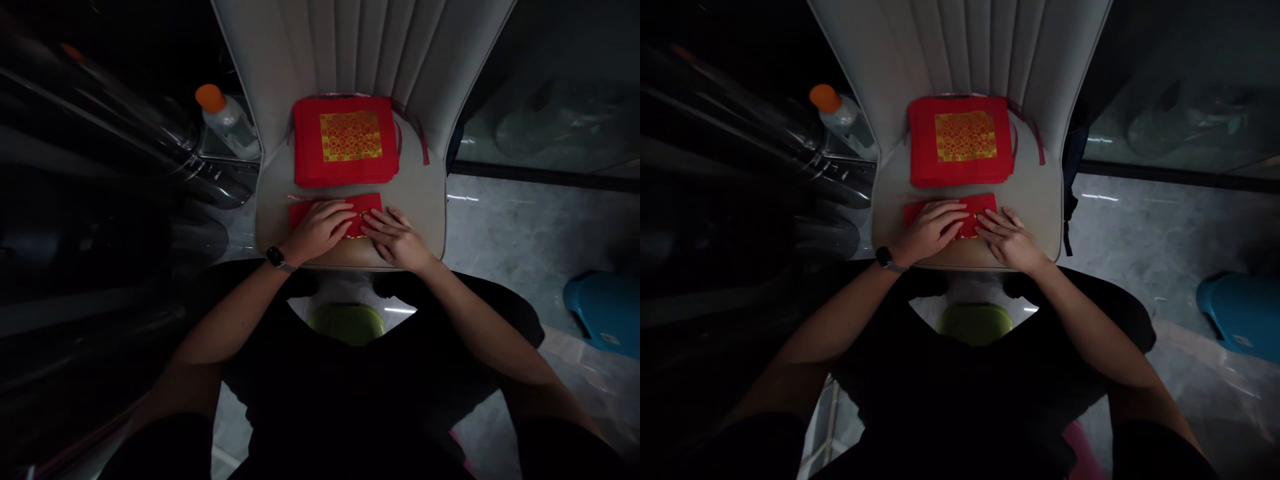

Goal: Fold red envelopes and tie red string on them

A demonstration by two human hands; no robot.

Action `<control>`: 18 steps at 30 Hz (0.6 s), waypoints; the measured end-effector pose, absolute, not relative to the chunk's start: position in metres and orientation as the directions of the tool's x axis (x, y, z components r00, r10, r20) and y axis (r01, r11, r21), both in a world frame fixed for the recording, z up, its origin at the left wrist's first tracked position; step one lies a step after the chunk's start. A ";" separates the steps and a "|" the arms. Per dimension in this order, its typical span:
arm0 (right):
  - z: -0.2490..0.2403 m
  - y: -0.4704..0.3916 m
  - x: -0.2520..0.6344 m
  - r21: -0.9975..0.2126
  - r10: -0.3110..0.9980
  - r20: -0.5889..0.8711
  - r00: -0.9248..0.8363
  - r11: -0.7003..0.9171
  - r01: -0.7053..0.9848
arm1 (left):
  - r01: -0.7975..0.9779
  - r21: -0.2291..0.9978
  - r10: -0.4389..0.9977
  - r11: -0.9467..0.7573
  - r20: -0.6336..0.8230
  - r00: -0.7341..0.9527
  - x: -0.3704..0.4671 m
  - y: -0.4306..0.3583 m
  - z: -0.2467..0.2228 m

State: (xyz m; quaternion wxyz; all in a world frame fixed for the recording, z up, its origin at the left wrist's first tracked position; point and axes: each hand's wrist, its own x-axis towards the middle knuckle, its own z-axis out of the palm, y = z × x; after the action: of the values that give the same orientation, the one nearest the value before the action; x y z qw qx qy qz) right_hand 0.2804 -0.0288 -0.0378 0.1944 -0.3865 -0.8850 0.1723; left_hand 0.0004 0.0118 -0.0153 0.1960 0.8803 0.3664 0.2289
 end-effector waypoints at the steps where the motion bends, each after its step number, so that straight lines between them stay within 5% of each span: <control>1: -0.038 -0.029 0.281 -0.451 0.749 0.213 -0.627 0.645 0.617 | 0.569 0.505 0.741 -0.649 0.250 0.624 0.000 0.013 -0.017; 18: -0.042 -0.031 0.283 -0.441 0.737 0.210 -0.643 0.658 0.610 | 0.614 0.474 0.735 -0.631 0.113 0.668 -0.006 0.013 -0.020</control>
State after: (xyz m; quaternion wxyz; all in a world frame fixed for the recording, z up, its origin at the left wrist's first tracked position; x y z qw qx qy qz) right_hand 0.2834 -0.0313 -0.0424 0.1890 -0.3780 -0.8907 0.1676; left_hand -0.0055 0.0134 -0.0202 0.2027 0.8905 0.3787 0.1497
